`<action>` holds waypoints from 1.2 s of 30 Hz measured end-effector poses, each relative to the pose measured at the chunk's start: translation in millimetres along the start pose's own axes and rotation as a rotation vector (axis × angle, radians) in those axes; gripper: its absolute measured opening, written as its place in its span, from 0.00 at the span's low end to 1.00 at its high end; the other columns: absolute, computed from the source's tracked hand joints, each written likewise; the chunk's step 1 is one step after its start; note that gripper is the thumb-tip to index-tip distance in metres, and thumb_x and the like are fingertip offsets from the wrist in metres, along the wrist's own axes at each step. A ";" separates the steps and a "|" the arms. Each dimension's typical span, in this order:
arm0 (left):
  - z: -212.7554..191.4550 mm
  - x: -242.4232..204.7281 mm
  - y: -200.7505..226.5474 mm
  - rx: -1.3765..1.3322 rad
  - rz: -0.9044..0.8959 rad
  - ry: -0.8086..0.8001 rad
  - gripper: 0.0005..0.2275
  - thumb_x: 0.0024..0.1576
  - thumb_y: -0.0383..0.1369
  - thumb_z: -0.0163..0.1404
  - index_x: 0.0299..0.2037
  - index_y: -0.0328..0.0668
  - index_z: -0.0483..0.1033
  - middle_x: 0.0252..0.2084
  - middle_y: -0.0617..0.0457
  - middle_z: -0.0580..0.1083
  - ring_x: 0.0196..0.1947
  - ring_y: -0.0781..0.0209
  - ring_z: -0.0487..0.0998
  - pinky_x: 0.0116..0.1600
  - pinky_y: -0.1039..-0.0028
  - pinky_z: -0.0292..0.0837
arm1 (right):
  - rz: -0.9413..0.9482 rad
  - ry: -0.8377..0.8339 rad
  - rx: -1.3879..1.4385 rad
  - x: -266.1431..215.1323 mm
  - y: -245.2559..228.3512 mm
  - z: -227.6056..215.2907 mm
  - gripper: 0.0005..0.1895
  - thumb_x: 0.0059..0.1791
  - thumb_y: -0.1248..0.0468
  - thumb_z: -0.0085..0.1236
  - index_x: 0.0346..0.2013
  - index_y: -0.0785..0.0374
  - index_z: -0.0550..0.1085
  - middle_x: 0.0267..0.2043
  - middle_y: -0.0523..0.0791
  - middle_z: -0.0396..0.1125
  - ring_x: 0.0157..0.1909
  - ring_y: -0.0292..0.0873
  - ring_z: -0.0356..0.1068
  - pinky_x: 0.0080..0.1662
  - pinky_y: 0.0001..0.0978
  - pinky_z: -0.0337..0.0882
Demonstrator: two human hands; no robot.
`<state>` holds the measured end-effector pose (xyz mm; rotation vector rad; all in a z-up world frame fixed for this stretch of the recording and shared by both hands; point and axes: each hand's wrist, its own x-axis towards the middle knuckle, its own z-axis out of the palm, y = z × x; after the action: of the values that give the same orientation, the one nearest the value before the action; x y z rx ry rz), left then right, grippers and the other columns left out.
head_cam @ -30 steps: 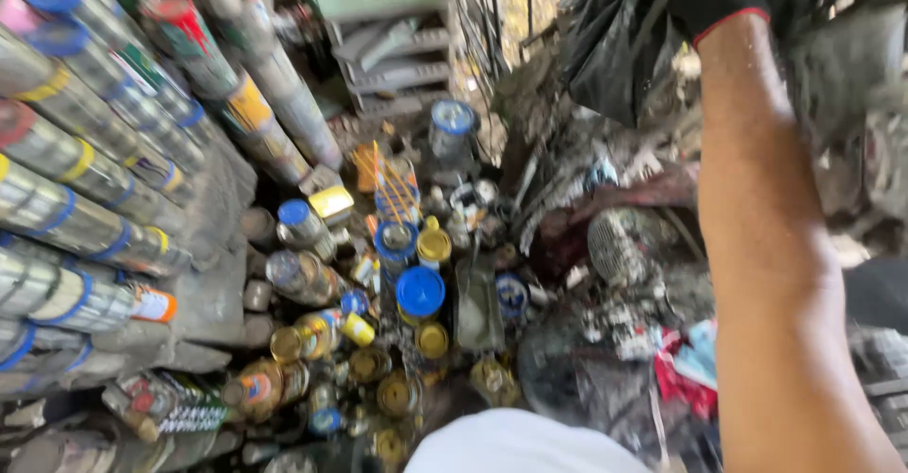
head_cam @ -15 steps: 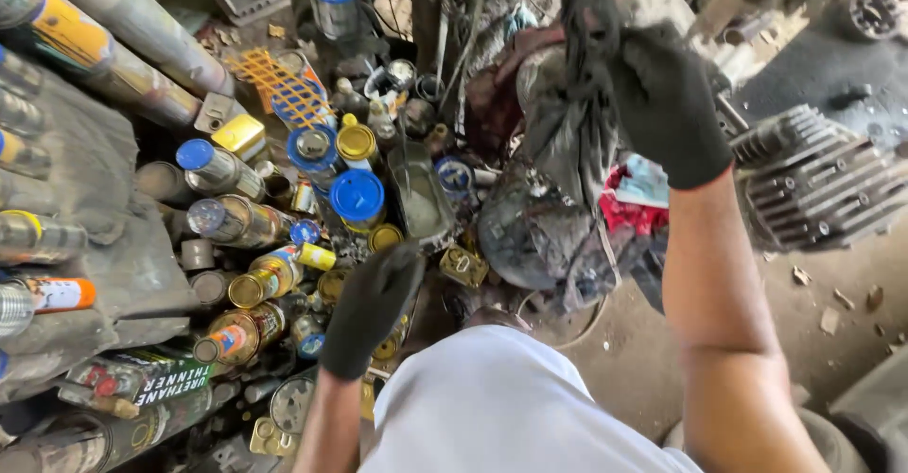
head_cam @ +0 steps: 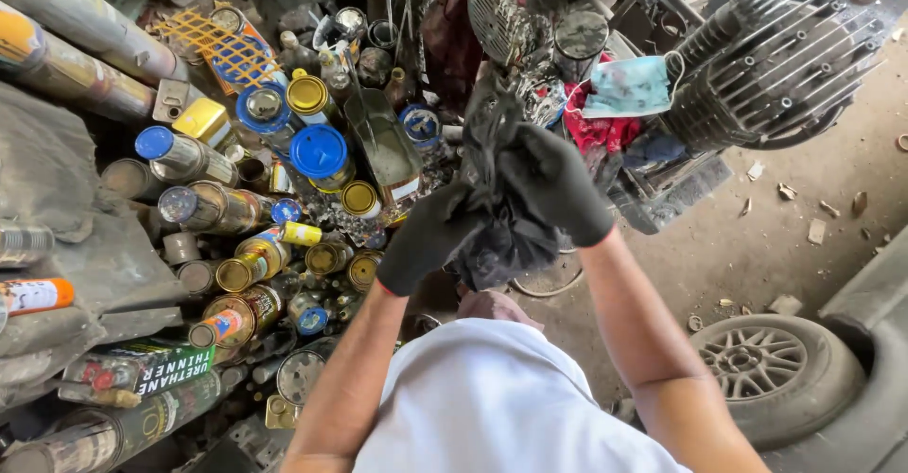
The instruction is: The person uses a metal rod to pry open the lid of a small metal can amidst a cluttered pile of various containers. After opening the can, they pick up a black cloth, wipe their gloved hands, and then handle a small cylindrical object.
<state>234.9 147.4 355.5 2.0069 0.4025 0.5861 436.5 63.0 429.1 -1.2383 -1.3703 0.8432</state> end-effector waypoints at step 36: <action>14.9 -238.8 -39.2 -0.088 -0.374 0.655 0.11 0.58 0.21 0.53 0.49 0.38 0.82 0.45 0.50 0.81 0.45 0.59 0.82 0.53 0.72 0.76 | 0.271 -0.143 0.208 -104.2 168.6 66.0 0.03 0.54 0.70 0.59 0.41 0.65 0.78 0.36 0.40 0.71 0.38 0.33 0.69 0.42 0.27 0.70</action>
<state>43.6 34.5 258.4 1.5577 1.0958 0.9916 400.2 7.7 230.9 -1.2342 -1.2049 1.2518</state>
